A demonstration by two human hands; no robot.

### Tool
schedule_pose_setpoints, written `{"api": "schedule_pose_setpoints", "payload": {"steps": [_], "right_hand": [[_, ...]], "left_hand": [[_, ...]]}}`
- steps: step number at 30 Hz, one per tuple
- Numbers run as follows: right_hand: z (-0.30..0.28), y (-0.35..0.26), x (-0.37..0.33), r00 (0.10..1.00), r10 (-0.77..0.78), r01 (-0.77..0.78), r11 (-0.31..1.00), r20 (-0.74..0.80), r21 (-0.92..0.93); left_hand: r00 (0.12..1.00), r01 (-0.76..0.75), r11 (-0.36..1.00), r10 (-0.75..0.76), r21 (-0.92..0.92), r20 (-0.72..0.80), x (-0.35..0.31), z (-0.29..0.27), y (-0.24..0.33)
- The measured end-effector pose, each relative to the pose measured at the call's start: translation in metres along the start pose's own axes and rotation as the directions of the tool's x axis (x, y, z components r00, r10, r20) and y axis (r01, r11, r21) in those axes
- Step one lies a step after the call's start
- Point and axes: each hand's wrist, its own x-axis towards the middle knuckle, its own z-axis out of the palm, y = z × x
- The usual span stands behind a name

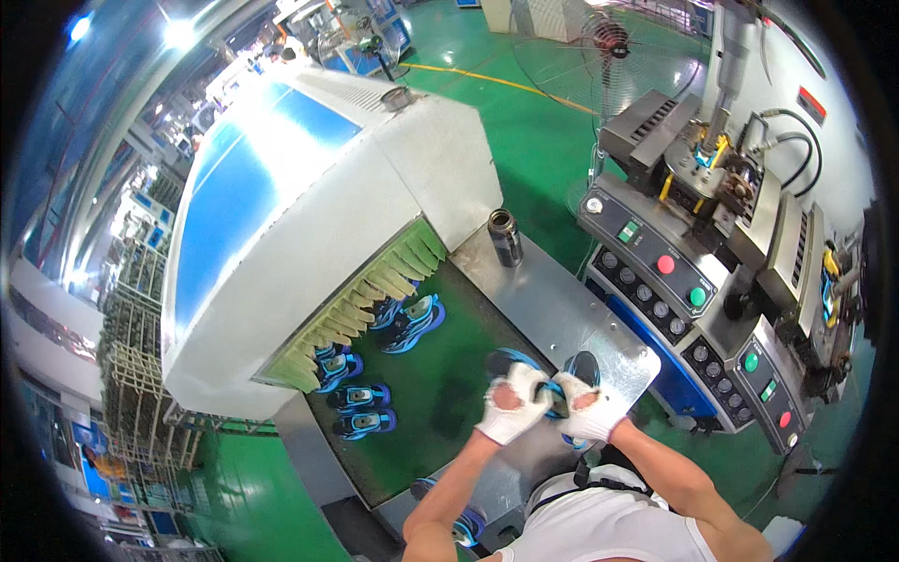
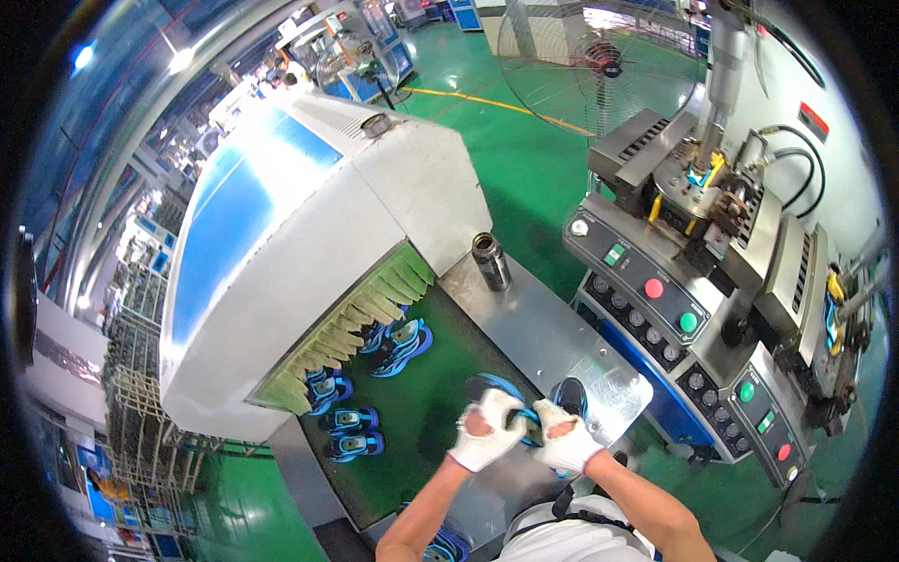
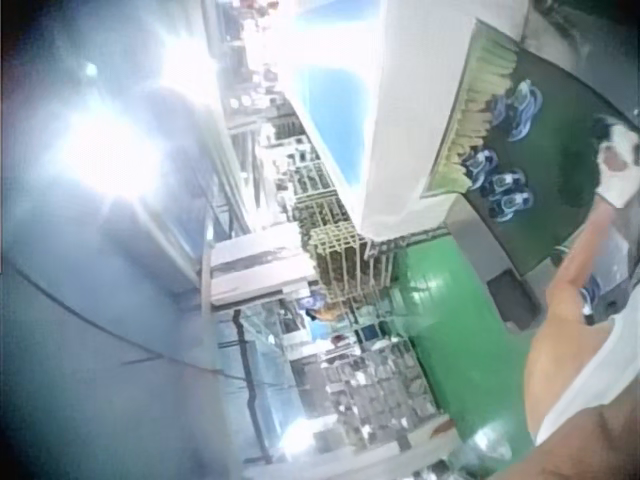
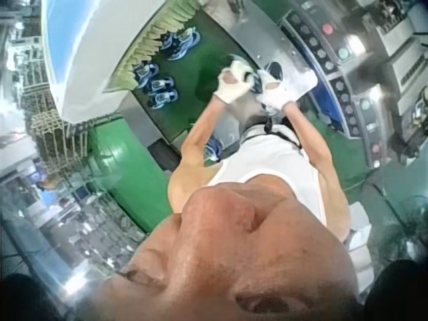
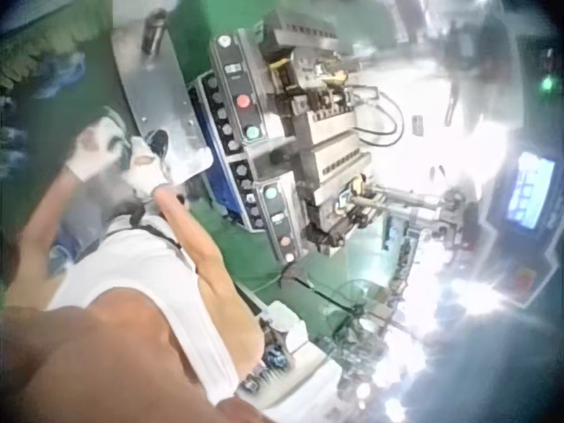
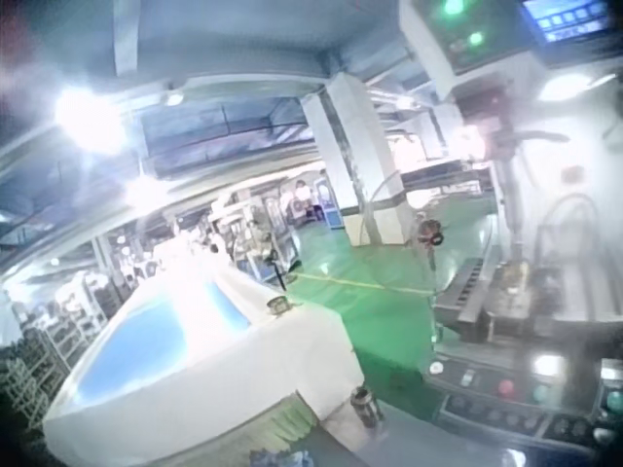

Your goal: The person picks up blue shoes from a conveyor belt and places them individually into a pressing machine. After the machine cycles, the person removes the shoes and places them back onto the conveyor belt.

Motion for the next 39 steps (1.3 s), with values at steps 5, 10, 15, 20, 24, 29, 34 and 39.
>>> {"api": "schedule_pose_setpoints", "payload": {"steps": [5, 10, 15, 20, 24, 29, 34, 39], "right_hand": [[0.004, 0.1, -0.011, 0.935, -0.166, 0.23, 0.957, -0.315, 0.179], [-0.09, 0.115, -0.1, 0.97, 0.243, -0.003, 0.133, -0.03, 0.991], [-0.12, 0.197, -0.168, 0.951, 0.303, 0.116, -0.136, -0.07, 0.984], [-0.155, 0.256, -0.219, 0.857, 0.314, 0.489, -0.251, -0.408, 0.835], [-0.139, 0.304, -0.236, 0.761, 0.309, 0.642, -0.231, -0.57, 0.732], [-0.066, 0.371, -0.229, 0.534, 0.662, 0.733, -0.053, -0.526, 0.678], [-0.148, 0.28, -0.217, 0.651, 0.57, 0.701, -0.197, -0.501, 0.686], [-0.184, 0.248, -0.208, 0.679, 0.54, 0.69, -0.24, -0.497, 0.683]], "left_hand": [[0.942, -0.322, 0.943, 0.328, -0.089, 0.07, 0.07, 0.008, 0.114], [0.821, -0.557, 0.818, 0.513, -0.147, -0.251, 0.161, 0.018, 0.197], [0.869, -0.342, 0.935, 0.276, -0.095, -0.412, 0.211, 0.035, 0.201], [0.944, -0.142, 0.975, 0.081, -0.172, -0.32, 0.227, 0.089, 0.187], [0.972, -0.073, 0.973, 0.021, -0.217, -0.236, 0.23, 0.118, 0.195], [0.986, -0.091, 0.982, 0.066, -0.165, -0.155, 0.245, 0.12, 0.2], [0.992, -0.049, 0.989, 0.031, -0.142, -0.125, 0.248, 0.108, 0.182], [0.996, -0.016, 0.99, 0.004, -0.142, -0.088, 0.249, 0.103, 0.173]]}}
